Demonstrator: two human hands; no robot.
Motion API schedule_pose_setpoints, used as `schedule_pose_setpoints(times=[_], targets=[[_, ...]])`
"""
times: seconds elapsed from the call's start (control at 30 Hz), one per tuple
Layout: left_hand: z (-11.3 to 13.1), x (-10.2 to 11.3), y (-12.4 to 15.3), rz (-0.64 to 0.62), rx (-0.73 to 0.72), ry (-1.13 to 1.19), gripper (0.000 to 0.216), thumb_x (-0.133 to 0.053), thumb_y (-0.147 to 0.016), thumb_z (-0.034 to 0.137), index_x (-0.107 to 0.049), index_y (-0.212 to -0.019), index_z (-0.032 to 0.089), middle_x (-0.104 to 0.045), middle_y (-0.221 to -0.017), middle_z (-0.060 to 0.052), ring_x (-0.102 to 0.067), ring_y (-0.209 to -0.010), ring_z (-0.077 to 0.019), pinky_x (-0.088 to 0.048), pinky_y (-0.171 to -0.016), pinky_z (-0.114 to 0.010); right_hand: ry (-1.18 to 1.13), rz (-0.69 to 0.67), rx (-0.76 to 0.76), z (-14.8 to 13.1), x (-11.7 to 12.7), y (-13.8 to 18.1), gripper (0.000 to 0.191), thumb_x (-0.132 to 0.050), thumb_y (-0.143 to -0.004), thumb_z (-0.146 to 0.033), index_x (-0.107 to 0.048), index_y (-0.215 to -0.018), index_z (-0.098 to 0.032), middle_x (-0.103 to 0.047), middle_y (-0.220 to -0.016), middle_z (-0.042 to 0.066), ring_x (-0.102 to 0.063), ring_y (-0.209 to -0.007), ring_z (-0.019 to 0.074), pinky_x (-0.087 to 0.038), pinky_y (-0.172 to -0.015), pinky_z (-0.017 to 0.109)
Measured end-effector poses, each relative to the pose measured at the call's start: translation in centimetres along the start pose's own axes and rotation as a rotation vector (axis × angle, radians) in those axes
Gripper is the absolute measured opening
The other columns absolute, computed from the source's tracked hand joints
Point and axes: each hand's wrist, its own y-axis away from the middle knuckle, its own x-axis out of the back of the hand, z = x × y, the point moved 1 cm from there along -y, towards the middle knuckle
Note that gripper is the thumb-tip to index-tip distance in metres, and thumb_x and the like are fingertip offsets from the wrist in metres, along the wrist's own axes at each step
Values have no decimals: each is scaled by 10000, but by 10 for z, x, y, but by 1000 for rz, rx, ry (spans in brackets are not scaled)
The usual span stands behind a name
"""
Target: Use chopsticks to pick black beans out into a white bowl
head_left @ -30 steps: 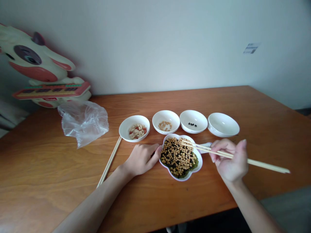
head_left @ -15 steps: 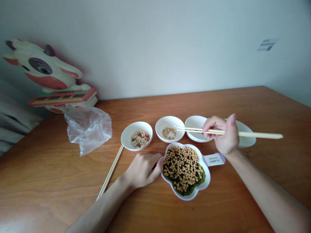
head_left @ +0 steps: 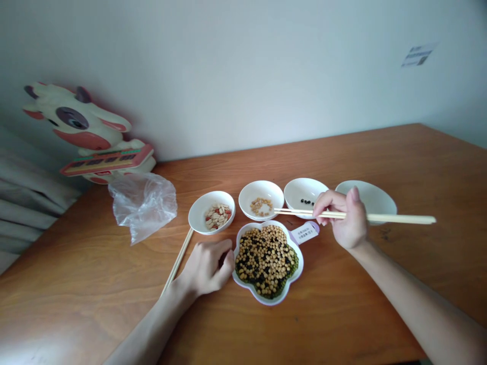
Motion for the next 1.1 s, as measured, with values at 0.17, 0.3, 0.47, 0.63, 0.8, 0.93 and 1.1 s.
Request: schedule_pose_setpoints(times=[0.17, 0.3, 0.47, 0.63, 0.8, 0.93, 1.1], targets=[[-5, 4, -5, -74, 26, 29, 331, -381, -1061, 318, -442, -756, 204, -603, -702, -18, -530, -616, -148, -347, -624, -300, 12, -33, 32, 5, -1, 3, 783, -317, -1004, -776, -734, -631, -228, -574, -522, 55, -493, -493, 189, -354, -489, 340], [-4, 1, -8, -110, -36, 56, 368, -361, -1093, 348, -470, -774, 201, -608, -720, -20, -533, -627, -147, -355, -632, -302, 40, -72, 17, 7, -4, 8, 785, -309, -1000, -784, -737, -642, -232, -581, -537, 61, -503, -500, 196, -350, -484, 341], [-4, 1, -8, -68, -28, 87, 401, -348, -1104, 336, -486, -754, 197, -607, -704, -18, -531, -621, -144, -373, -644, -298, 29, -70, -1, 1, -9, 11, 787, -341, -984, -797, -747, -635, -220, -579, -537, 67, -516, -507, 198, -356, -461, 329], [-3, 5, -8, -50, 16, 77, 468, -354, -1110, 361, -503, -700, 191, -612, -668, -21, -514, -589, -137, -355, -623, -299, -2, -52, 14, -11, -4, 10, 656, -449, -998, -724, -805, -763, -226, -647, -593, 66, -536, -507, 196, -358, -464, 328], [-5, 11, -10, -90, -90, 95, 480, -320, -1122, 343, -553, -730, 190, -617, -683, -18, -512, -595, -136, -364, -640, -311, 160, -236, 9, -27, 7, 8, 788, -304, -1015, -768, -793, -700, -238, -647, -641, 91, -555, -590, 223, -409, -555, 365], [-9, 11, -11, -103, -146, 102, 471, -328, -1119, 330, -553, -729, 191, -619, -692, -19, -509, -602, -137, -363, -642, -316, 273, -276, -70, -32, 11, 10, 864, -158, -1012, -786, -750, -697, -242, -662, -671, 107, -603, -687, 271, -435, -638, 397], [-11, 8, -11, -113, -132, 106, 448, -323, -1122, 334, -506, -738, 192, -604, -694, -7, -467, -581, -129, -331, -628, -315, 404, -333, -121, -24, 9, 17, 858, -102, -1034, -748, -723, -745, -231, -691, -710, 98, -597, -682, 250, -413, -642, 384]])
